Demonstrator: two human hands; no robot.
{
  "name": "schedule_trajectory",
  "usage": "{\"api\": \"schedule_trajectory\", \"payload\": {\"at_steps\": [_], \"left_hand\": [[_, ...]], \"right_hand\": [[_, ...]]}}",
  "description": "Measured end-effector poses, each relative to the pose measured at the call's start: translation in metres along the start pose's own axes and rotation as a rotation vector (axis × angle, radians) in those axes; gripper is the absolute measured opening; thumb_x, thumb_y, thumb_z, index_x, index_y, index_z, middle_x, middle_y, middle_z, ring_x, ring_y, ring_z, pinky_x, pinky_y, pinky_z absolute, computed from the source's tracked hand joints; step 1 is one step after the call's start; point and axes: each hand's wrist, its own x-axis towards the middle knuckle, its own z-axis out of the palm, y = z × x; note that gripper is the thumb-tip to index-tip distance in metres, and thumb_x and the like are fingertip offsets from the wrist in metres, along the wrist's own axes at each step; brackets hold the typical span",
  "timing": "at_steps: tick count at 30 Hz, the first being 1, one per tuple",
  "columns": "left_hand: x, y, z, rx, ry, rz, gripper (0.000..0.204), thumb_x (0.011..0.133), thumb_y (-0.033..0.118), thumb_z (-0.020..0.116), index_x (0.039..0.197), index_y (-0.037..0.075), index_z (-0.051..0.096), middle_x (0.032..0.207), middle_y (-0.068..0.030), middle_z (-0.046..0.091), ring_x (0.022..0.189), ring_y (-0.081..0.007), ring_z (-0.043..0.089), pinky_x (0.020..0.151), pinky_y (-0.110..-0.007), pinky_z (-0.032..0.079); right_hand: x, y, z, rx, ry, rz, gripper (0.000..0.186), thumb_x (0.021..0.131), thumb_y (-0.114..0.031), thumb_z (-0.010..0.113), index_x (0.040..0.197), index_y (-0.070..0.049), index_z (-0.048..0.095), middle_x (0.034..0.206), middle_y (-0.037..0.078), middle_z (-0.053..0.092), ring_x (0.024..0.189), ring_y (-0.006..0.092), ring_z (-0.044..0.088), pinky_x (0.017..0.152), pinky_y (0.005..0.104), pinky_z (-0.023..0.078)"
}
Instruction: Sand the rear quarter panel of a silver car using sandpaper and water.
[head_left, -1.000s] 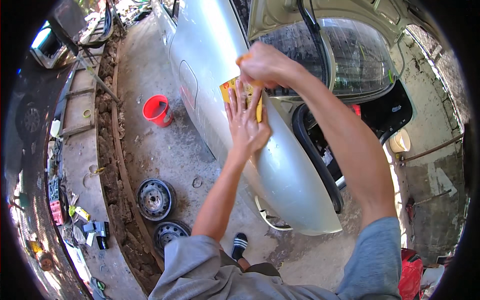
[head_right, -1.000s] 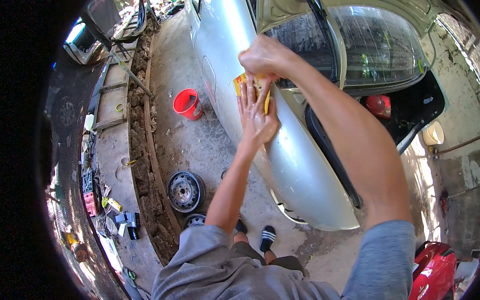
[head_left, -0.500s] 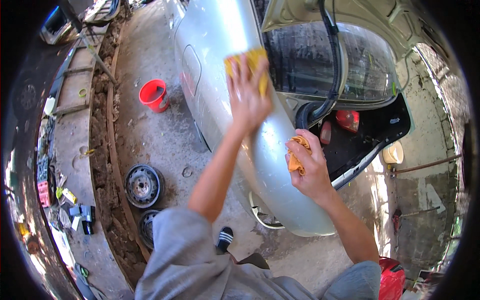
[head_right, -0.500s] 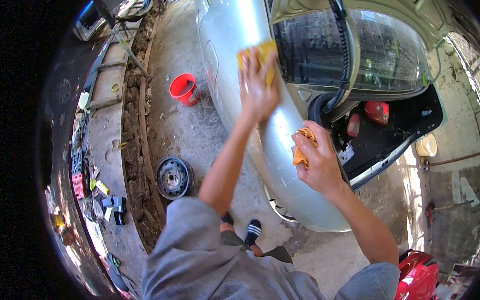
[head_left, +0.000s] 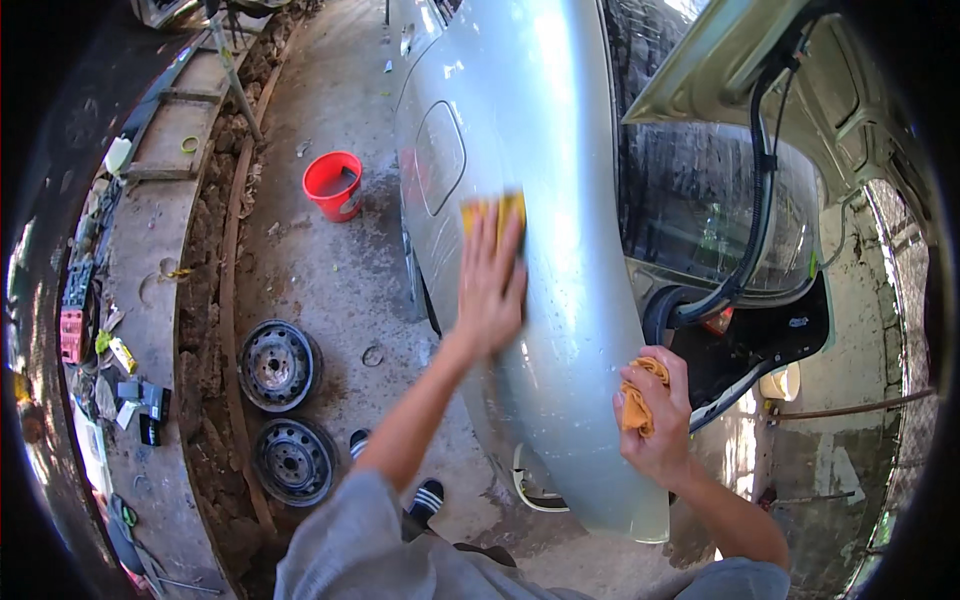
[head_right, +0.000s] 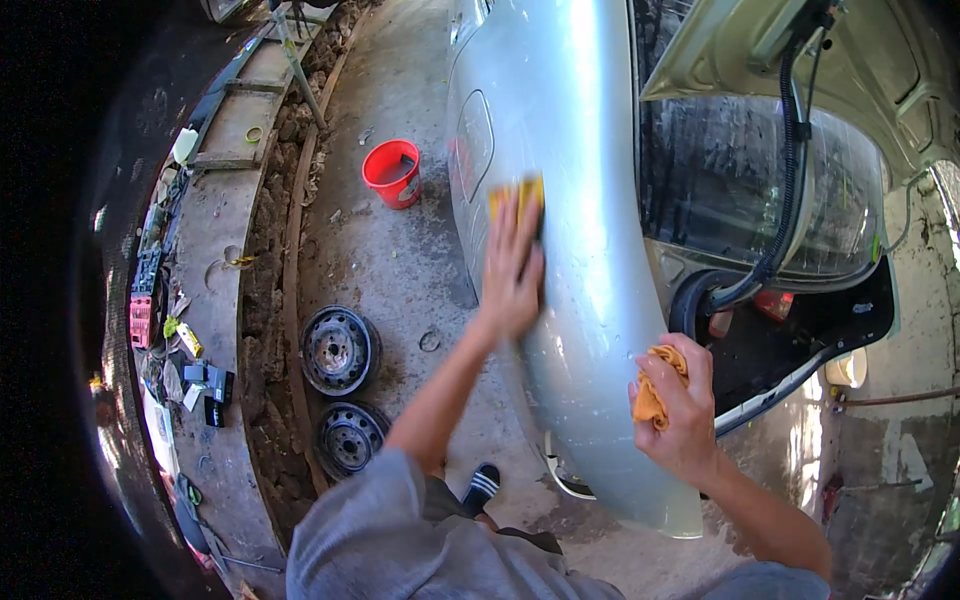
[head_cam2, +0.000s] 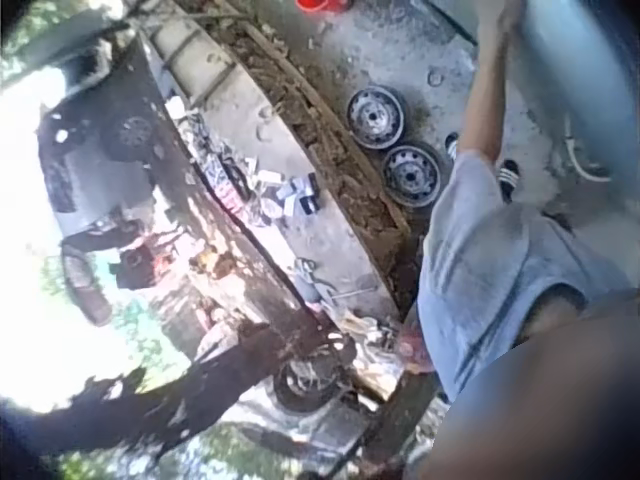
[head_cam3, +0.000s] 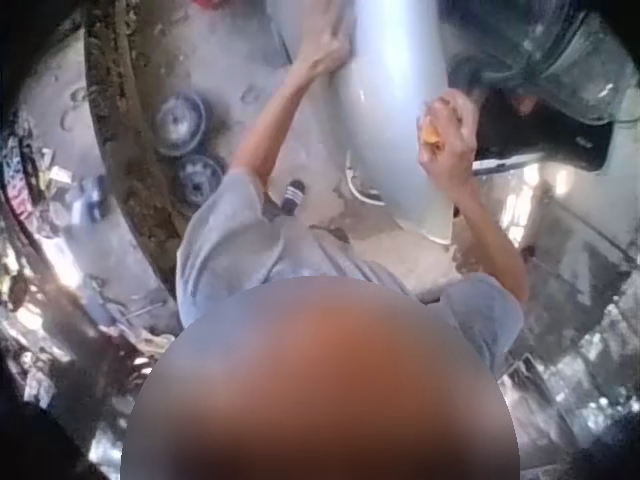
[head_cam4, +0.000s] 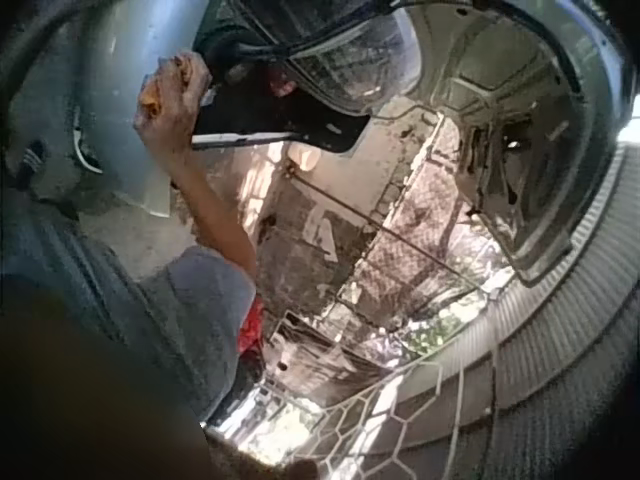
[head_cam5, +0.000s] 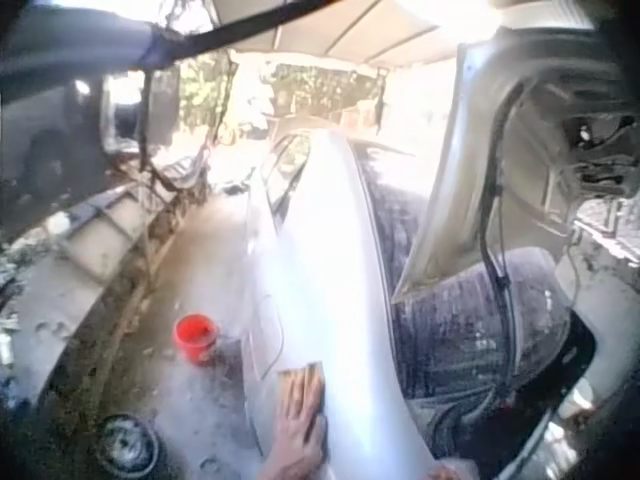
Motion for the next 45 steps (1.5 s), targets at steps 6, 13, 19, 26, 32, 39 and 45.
{"api": "schedule_trajectory", "payload": {"at_steps": [6, 13, 19, 26, 32, 39, 45], "left_hand": [[0.113, -0.079, 0.003, 0.437, 0.092, -0.01, 0.06, 0.1, 0.025, 0.039, 0.153, 0.001, 0.025, 0.159, -0.022, 0.021, 0.149, -0.0389, 0.016, 0.121, -0.048, 0.012], [0.152, -0.121, -0.009, 0.43, 0.016, 0.075, 0.058, 0.099, 0.024, 0.037, 0.155, 0.01, 0.027, 0.16, -0.0233, 0.018, 0.147, -0.045, 0.016, 0.12, -0.053, 0.011], [0.132, -0.077, 0.005, 0.046, 0.052, -0.074, 0.057, 0.1, 0.022, 0.037, 0.154, 0.006, 0.027, 0.159, -0.0246, 0.02, 0.148, -0.0424, 0.015, 0.121, -0.05, 0.01], [0.272, -0.202, -0.031, -0.135, 0.087, -0.216, 0.052, 0.102, 0.025, 0.038, 0.152, 0.011, 0.034, 0.159, -0.0221, 0.022, 0.148, -0.0402, 0.016, 0.121, -0.047, 0.012], [0.182, -0.199, -0.001, -0.162, 0.058, -0.196, 0.053, 0.104, 0.035, 0.033, 0.153, 0.016, 0.034, 0.161, -0.0198, 0.018, 0.15, -0.0349, 0.013, 0.122, -0.043, 0.009], [0.192, -0.255, -0.007, -0.239, 0.066, -0.224, 0.053, 0.102, 0.029, 0.033, 0.154, 0.015, 0.032, 0.162, -0.0166, 0.019, 0.152, -0.0302, 0.006, 0.12, -0.05, -0.003], [0.279, -0.251, -0.025, -0.254, 0.036, -0.166, 0.055, 0.103, 0.032, 0.035, 0.154, 0.014, 0.03, 0.163, -0.0145, 0.018, 0.151, -0.0328, 0.011, 0.122, -0.042, 0.007]], "right_hand": [[0.011, -0.006, 0.01, 0.053, -0.033, -0.035, 0.037, 0.075, 0.0, 0.071, 0.11, -0.002, 0.063, 0.123, 0.024, 0.048, 0.108, 0.038, 0.054, 0.088, 0.0411, 0.049], [0.004, -0.002, 0.01, 0.088, -0.062, -0.018, 0.043, 0.07, -0.001, 0.073, 0.111, -0.003, 0.062, 0.122, 0.025, 0.049, 0.107, 0.0381, 0.053, 0.086, 0.0419, 0.049], [-0.006, -0.001, -0.001, -0.052, -0.081, 0.06, 0.042, 0.07, -0.004, 0.074, 0.11, -0.004, 0.062, 0.12, 0.024, 0.05, 0.106, 0.0387, 0.053, 0.086, 0.0452, 0.049], [-0.024, 0.009, 0.003, -0.088, -0.116, 0.003, 0.035, 0.078, -0.021, 0.07, 0.106, -0.004, 0.059, 0.116, 0.027, 0.051, 0.101, 0.0384, 0.056, 0.083, 0.0474, 0.049], [-0.104, 0.028, 0.012, 0.696, 0.168, 1.053, 0.043, 0.087, -0.018, 0.067, 0.125, -0.003, 0.054, 0.103, 0.011, 0.064, 0.089, 0.0211, 0.062, 0.076, 0.0319, 0.055], [-0.023, -0.021, 0.005, 0.31, 0.422, 1.038, 0.027, 0.087, -0.011, 0.064, 0.113, -0.002, 0.063, 0.104, 0.013, 0.064, 0.099, 0.0262, 0.062, 0.082, 0.0414, 0.053], [-0.043, -0.018, 0.066, 0.202, 0.847, 0.568, 0.029, 0.086, -0.009, 0.062, 0.115, -0.003, 0.062, 0.108, 0.016, 0.062, 0.094, 0.0303, 0.063, 0.076, 0.0417, 0.053]]}}
